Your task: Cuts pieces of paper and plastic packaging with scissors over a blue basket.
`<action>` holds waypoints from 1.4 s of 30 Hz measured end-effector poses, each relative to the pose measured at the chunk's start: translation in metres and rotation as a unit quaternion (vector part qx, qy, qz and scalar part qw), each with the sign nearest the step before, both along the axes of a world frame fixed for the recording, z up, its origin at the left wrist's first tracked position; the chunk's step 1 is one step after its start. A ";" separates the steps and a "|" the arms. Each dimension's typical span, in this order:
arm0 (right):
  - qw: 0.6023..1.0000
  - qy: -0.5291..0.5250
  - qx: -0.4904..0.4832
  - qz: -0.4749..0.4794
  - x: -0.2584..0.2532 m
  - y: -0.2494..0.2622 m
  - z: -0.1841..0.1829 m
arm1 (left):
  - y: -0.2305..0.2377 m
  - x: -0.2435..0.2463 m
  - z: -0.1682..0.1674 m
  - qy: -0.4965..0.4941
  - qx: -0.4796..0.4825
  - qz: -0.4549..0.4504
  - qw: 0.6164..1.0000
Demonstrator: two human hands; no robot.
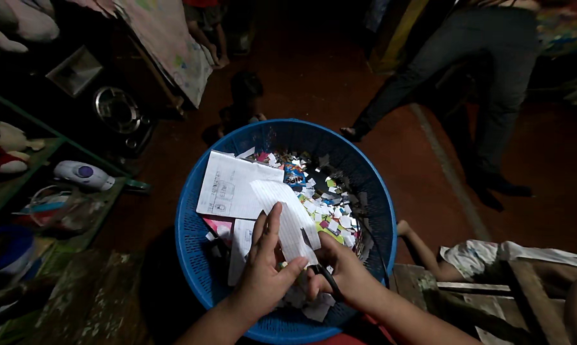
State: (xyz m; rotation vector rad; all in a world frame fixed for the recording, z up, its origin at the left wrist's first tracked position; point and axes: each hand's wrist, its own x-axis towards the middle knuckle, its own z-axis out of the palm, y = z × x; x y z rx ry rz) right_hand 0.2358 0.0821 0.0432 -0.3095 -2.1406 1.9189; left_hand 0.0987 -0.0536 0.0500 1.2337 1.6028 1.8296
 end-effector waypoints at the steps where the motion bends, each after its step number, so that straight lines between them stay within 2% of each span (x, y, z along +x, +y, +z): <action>1: 1.000 0.008 -0.002 -0.007 0.000 0.000 -0.001 | 0.000 0.000 0.000 0.002 0.001 -0.001 1.000; 7: 1.000 0.000 -0.013 -0.010 0.000 -0.001 0.001 | -0.002 0.000 -0.002 -0.002 0.001 -0.013 1.000; 15: 0.998 0.042 -0.034 -0.032 0.000 -0.002 -0.002 | -0.001 0.003 -0.002 -0.009 -0.001 -0.039 0.999; 20: 0.998 0.044 -0.031 -0.031 0.000 -0.001 -0.002 | -0.003 0.007 -0.004 0.051 -0.012 -0.042 0.998; 26: 0.993 0.084 -0.061 -0.049 -0.001 -0.003 -0.004 | -0.002 0.008 -0.007 0.058 -0.008 -0.053 0.997; 31: 0.995 0.064 -0.054 -0.052 0.000 -0.001 -0.003 | -0.004 0.011 -0.003 0.071 -0.039 -0.061 0.995; 42: 0.991 0.080 -0.048 -0.095 0.000 -0.001 -0.003 | -0.004 0.009 -0.005 0.092 -0.034 -0.101 0.990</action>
